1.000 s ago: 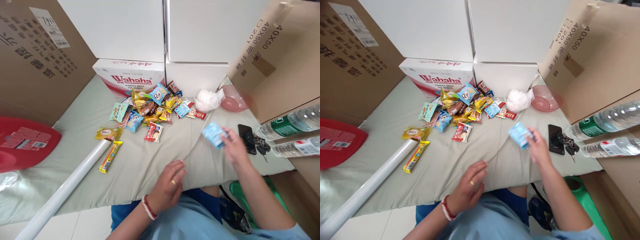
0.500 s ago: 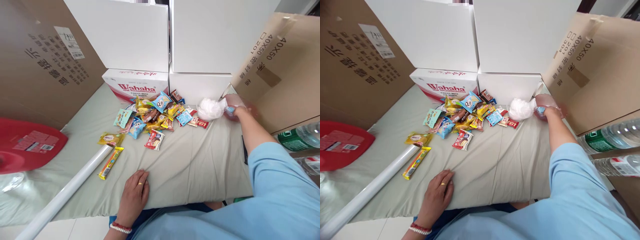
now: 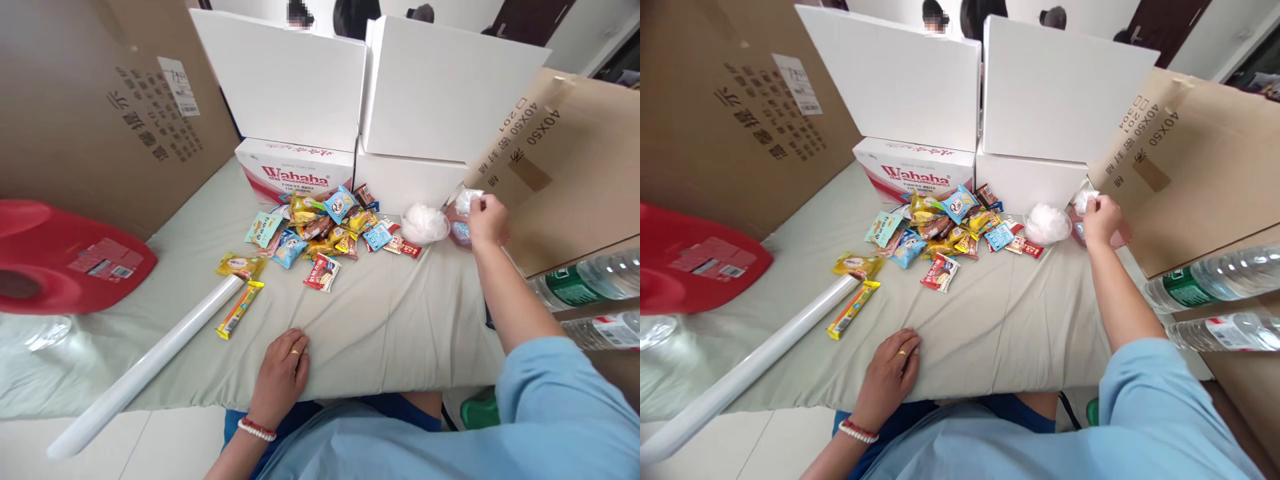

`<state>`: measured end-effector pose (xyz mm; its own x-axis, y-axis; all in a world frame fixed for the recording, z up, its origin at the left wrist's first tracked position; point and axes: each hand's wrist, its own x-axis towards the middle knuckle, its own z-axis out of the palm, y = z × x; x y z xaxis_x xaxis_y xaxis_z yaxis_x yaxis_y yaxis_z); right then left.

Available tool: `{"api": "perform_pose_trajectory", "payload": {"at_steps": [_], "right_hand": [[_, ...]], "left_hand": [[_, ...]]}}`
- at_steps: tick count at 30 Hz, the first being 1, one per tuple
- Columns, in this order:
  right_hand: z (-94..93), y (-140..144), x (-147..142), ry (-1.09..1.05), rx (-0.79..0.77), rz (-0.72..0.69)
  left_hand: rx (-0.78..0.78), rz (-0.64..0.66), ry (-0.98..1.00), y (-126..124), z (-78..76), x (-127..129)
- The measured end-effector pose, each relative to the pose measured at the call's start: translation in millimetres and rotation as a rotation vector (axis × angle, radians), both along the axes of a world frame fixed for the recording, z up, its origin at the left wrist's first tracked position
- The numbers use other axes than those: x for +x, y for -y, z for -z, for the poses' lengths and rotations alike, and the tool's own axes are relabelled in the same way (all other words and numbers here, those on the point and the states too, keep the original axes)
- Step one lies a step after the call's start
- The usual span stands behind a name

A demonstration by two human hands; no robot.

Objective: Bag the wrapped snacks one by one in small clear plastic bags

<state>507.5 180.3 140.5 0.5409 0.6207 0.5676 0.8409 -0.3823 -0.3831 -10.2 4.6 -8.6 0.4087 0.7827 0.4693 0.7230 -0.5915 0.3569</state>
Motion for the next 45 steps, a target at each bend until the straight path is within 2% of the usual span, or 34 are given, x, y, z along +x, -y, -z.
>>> {"api": "perform_pose_trajectory", "payload": {"at_steps": [2,3,5,7,10,13,15,18,21,26,28,30,34,37,39,42,43,45], "right_hand": [[-0.9,27,-41,-0.161,0.206,-0.058],[4.0,44,-69,-0.281,0.222,-0.177],[25.8,84,-133,-0.631,0.115,-0.466],[57.9,125,-201,-0.923,-0.09,-0.668],[99.7,174,-280,-1.198,-0.288,-0.774],[113.1,197,-311,-1.403,-0.354,-0.837],[110.0,201,-310,-1.466,-0.354,-0.9],[101.4,199,-295,-1.41,-0.405,-0.958],[94.6,195,-279,-1.403,-0.428,-0.879],[88.7,194,-248,-1.603,-0.37,-0.725],[91.7,196,-237,-1.651,-0.401,-0.696],[98.2,198,-230,-1.558,-0.374,-0.647],[111.4,202,-227,-1.051,-0.226,-0.576],[111.0,203,-230,-0.671,-0.179,-0.604],[106.2,205,-231,-0.395,-0.196,-0.768],[100.8,209,-232,-0.085,-0.38,-1.105],[100.6,211,-231,-0.053,-0.428,-1.15],[101.7,213,-228,-0.132,-0.441,-1.13]], "left_hand": [[0.007,-0.039,0.091,4,-2.1,0],[0.006,-0.07,0.149,6,-4.0,1],[-0.038,-0.132,0.271,13,-9.8,8],[-0.152,-0.132,0.376,21,-17.0,21],[-0.367,-0.004,0.463,27,-25.1,45],[-0.518,0.03,0.524,26,-25.6,58],[-0.609,-0.021,0.603,21,-23.8,58],[-0.758,-0.023,0.725,15,-23.0,52],[-0.911,-0.016,0.87,12,-25.0,46],[-1.034,-0.239,1.288,6,-30.7,34],[-1.099,-0.245,1.395,4,-34.7,30],[-1.161,-0.223,1.429,1,-38.7,29],[-1.135,-0.231,1.327,1,-40.0,36],[-1.034,-0.153,1.04,3,-34.2,45],[-0.966,-0.097,0.839,3,-29.5,50],[-0.949,-0.118,0.684,0,-24.1,54],[-0.959,-0.137,0.673,-2,-22.9,54],[-0.979,-0.156,0.7,-6,-21.2,54]]}}
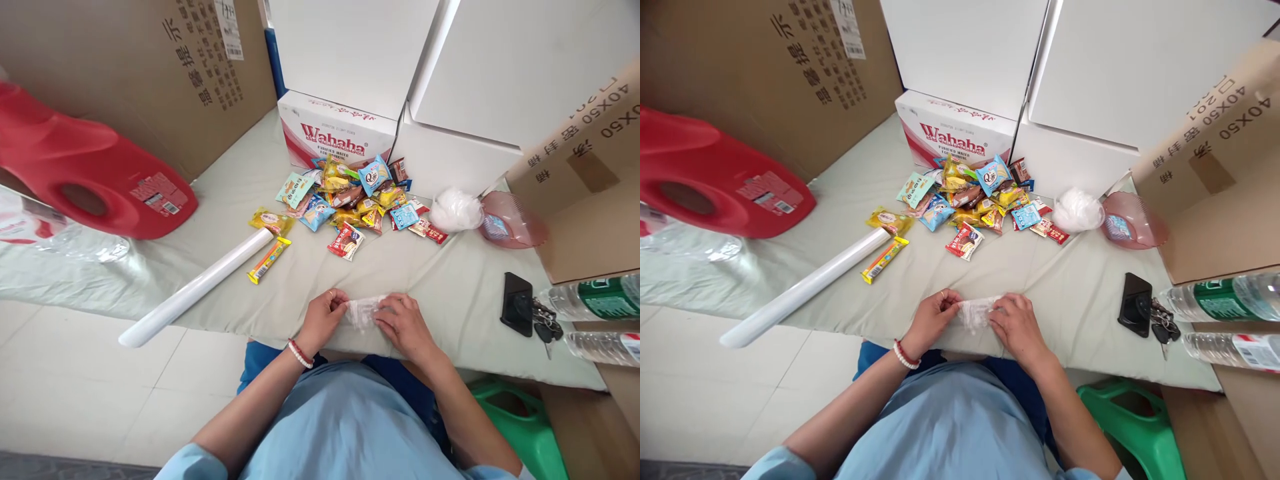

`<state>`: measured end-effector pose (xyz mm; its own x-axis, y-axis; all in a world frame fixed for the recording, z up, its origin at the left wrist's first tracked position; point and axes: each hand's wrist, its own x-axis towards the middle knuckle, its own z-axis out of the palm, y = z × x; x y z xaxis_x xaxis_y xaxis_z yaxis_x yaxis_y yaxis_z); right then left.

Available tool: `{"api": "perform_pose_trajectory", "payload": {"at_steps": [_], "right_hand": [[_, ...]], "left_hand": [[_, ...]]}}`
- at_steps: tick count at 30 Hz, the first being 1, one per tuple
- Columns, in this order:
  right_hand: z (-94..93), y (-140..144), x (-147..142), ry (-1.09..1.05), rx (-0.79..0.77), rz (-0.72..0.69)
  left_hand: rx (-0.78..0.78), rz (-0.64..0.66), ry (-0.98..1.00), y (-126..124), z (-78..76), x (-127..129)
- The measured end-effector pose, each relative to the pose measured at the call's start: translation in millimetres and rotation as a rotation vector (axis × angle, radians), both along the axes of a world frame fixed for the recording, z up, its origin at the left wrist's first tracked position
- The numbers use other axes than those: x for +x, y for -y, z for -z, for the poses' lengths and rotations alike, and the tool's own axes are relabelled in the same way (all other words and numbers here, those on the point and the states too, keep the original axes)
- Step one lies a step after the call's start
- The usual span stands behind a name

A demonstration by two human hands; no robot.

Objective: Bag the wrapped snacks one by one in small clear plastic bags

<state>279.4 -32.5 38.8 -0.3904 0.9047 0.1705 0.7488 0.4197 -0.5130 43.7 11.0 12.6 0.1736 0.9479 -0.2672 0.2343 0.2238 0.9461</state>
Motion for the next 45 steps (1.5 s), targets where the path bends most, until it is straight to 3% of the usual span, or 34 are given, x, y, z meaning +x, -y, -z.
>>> {"api": "perform_pose_trajectory", "payload": {"at_steps": [5,8,10,14,17,21,25,27,29,30,33,35,40,42,45], "right_hand": [[-5.1,-1,9,-0.607,-0.376,0.346],[-13.1,-4,9,-0.885,-0.556,0.519],[-16.4,-4,6,-0.88,-0.497,0.526],[-14.7,-1,-1,-0.474,-0.257,0.325],[-9.0,0,-6,-0.291,-0.242,0.305],[-8.6,-1,-6,-0.541,-0.448,0.409],[-17.3,-5,7,-0.852,-0.6,0.561],[-21.5,-6,16,-0.966,-0.627,0.626],[-25.4,-6,25,-1.052,-0.609,0.645],[-27.4,-6,27,-1.082,-0.593,0.645],[-34.6,-3,24,-1.121,-0.546,0.648],[-40.7,-1,13,-1.104,-0.516,0.635],[-61.7,6,-25,-0.918,-0.485,0.433],[-72.7,9,-30,-0.828,-0.502,0.34],[-89.7,7,-13,-0.728,-0.557,0.264]], "left_hand": [[-0.025,-0.091,0.119,-2,3.9,-7],[0.107,-0.234,0.061,3,4.3,-11],[0.212,-0.265,-0.005,7,3.0,-11],[0.263,-0.262,-0.066,10,-0.7,-11],[0.313,-0.238,-0.168,12,-2.9,-9],[0.436,0.041,-0.297,13,-5.6,-5],[0.472,0.099,0.089,6,-10.5,-23],[0.447,0.132,0.317,0,-12.4,-48],[0.397,0.15,0.397,-4,-12.6,-78],[0.368,0.139,0.343,-5,-12.4,-93],[0.366,-0.136,0.104,-2,-16.8,-118],[0.429,-0.236,0.016,8,-27.3,-110],[0.638,0.07,-0.214,34,-59.0,-24],[0.608,0.006,-0.22,30,-63.4,1],[0.358,-0.052,0.051,12,-66.5,0]]}}
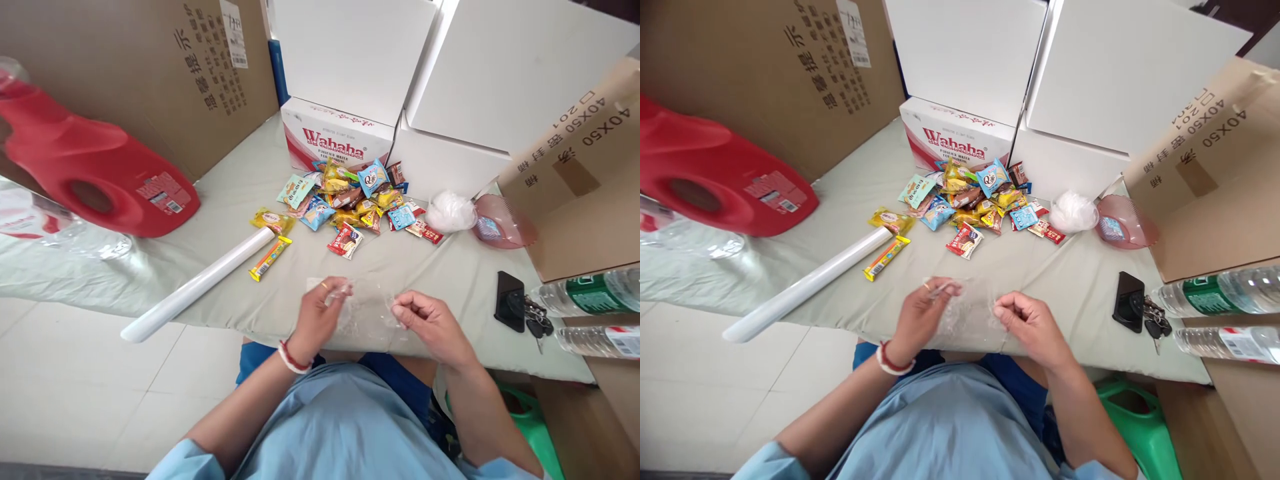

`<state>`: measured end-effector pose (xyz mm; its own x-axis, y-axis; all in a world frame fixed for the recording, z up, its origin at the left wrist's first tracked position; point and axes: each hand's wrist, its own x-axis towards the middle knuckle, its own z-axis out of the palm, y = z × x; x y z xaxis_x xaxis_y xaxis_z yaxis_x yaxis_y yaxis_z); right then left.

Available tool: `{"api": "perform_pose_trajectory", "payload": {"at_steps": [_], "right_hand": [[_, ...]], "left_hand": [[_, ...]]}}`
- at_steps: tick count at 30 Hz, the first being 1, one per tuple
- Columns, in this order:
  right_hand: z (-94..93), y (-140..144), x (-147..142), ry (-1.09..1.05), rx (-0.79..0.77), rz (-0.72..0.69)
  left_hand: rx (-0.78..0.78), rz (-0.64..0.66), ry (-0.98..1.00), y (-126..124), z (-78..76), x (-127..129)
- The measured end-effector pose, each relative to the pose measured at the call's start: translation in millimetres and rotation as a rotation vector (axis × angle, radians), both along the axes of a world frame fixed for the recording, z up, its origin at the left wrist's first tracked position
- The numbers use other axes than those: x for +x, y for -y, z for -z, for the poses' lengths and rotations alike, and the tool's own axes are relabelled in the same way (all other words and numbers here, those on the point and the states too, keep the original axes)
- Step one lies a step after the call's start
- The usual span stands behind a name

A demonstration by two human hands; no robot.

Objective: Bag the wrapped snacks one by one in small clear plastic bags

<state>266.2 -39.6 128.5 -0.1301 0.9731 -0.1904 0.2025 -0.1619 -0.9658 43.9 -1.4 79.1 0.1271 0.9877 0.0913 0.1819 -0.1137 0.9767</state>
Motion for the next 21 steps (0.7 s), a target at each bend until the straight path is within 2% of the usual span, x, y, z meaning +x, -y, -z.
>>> {"api": "perform_pose_trajectory", "payload": {"at_steps": [2,4,7,9,11,13,14,15,16,18,19,21], "right_hand": [[-8.0,-13,24,0.034,-0.03,-0.04],[-9.5,-37,52,0.069,-0.057,-0.063],[-0.9,-88,84,0.155,-0.038,-0.098],[6.0,-117,91,0.309,0.07,-0.094],[9.7,-130,84,0.539,0.286,0.009],[10.8,-124,64,0.722,0.539,0.092],[11.5,-115,52,0.76,0.642,0.054],[12.8,-103,41,0.762,0.714,-0.059],[15.4,-91,31,0.74,0.746,-0.225],[25.2,-69,19,0.693,0.713,-0.531],[32.3,-61,20,0.691,0.666,-0.612],[48.3,-50,30,0.719,0.548,-0.635]], "left_hand": [[-0.188,0.042,0.17,-15,-4.1,-17],[-0.314,0.113,0.238,-31,-8.8,-35],[-0.354,0.127,0.192,-56,-7.0,-47],[-0.298,0.031,0.033,-73,2.7,-47],[-0.2,-0.117,-0.196,-83,14.8,-46],[-0.033,-0.298,-0.388,-82,23.5,-45],[0.076,-0.377,-0.457,-77,25.6,-45],[0.191,-0.421,-0.514,-70,26.4,-45],[0.303,-0.404,-0.564,-62,26.4,-46],[0.46,-0.204,-0.659,-47,27.2,-47],[0.492,-0.072,-0.703,-40,29.5,-48],[0.469,0.099,-0.789,-31,39.2,-51]]}}
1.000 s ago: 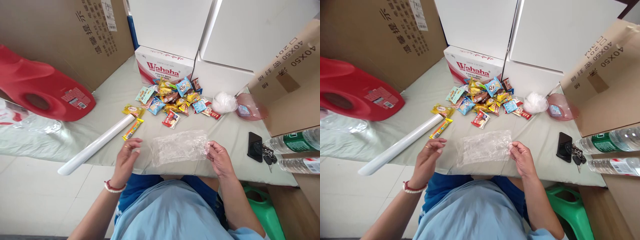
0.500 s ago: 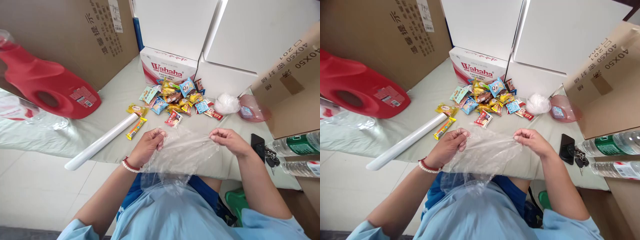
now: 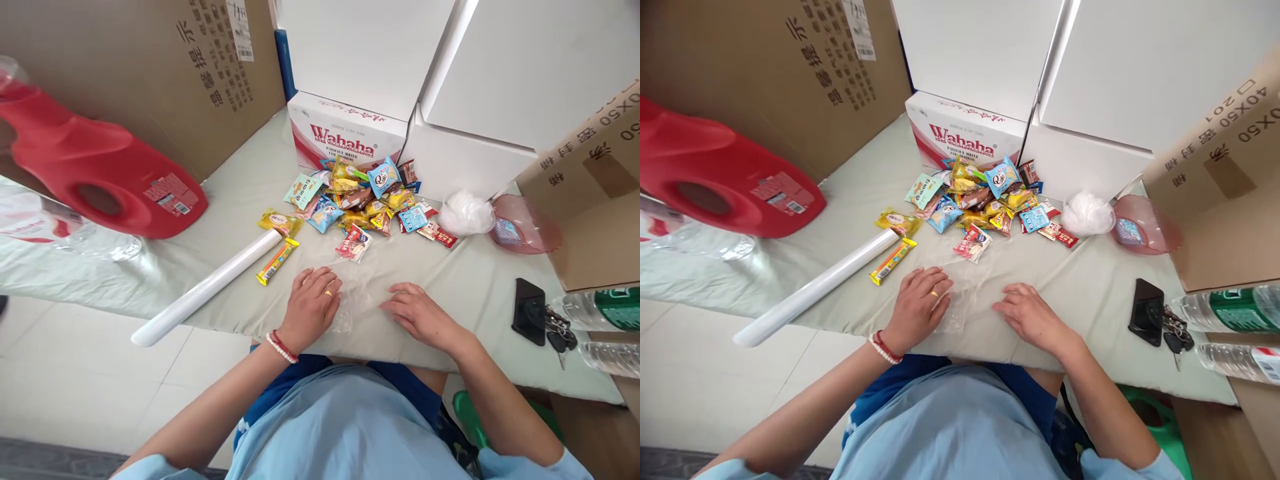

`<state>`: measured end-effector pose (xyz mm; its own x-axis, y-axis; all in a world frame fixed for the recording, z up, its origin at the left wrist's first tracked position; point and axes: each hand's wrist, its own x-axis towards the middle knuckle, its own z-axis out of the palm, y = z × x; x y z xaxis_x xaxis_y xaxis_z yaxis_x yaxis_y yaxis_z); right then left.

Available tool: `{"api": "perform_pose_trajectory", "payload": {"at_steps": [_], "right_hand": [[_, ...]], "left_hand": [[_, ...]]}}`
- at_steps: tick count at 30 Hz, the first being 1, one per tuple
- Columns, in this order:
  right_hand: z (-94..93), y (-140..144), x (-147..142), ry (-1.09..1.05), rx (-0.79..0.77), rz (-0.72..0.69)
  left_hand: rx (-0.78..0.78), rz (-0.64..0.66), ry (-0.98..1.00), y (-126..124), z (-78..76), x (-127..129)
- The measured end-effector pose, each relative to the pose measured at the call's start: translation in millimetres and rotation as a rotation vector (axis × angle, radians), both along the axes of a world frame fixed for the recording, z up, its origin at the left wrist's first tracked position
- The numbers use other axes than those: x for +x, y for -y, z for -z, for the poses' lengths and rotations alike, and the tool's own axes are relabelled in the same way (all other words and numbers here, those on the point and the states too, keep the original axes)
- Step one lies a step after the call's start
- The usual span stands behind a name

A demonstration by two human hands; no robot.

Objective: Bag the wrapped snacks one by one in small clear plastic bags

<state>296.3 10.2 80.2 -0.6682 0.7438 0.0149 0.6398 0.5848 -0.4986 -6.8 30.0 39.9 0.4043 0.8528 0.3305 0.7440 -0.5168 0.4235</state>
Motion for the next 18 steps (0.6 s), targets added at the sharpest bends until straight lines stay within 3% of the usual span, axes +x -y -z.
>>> {"api": "perform_pose_trajectory", "payload": {"at_steps": [3,6,8,12,15,18], "right_hand": [[16.7,8,19,-0.015,-0.092,0.223],[17.4,11,6,-0.123,-0.032,0.438],[13.6,8,-23,-0.128,0.071,0.344],[9.9,-15,-73,0.043,0.151,-0.054],[13.8,-26,-55,0.103,0.109,-0.092],[17.5,-13,-6,0.02,0.038,0.031]], "left_hand": [[-0.082,-0.093,-0.108,9,20.5,-2],[-0.095,-0.118,-0.15,20,31.0,5],[-0.081,-0.086,-0.143,27,29.8,12],[-0.078,-0.029,-0.125,31,23.8,13],[-0.106,-0.051,-0.164,29,25.0,-2],[-0.129,-0.069,-0.177,28,28.8,-19]]}}
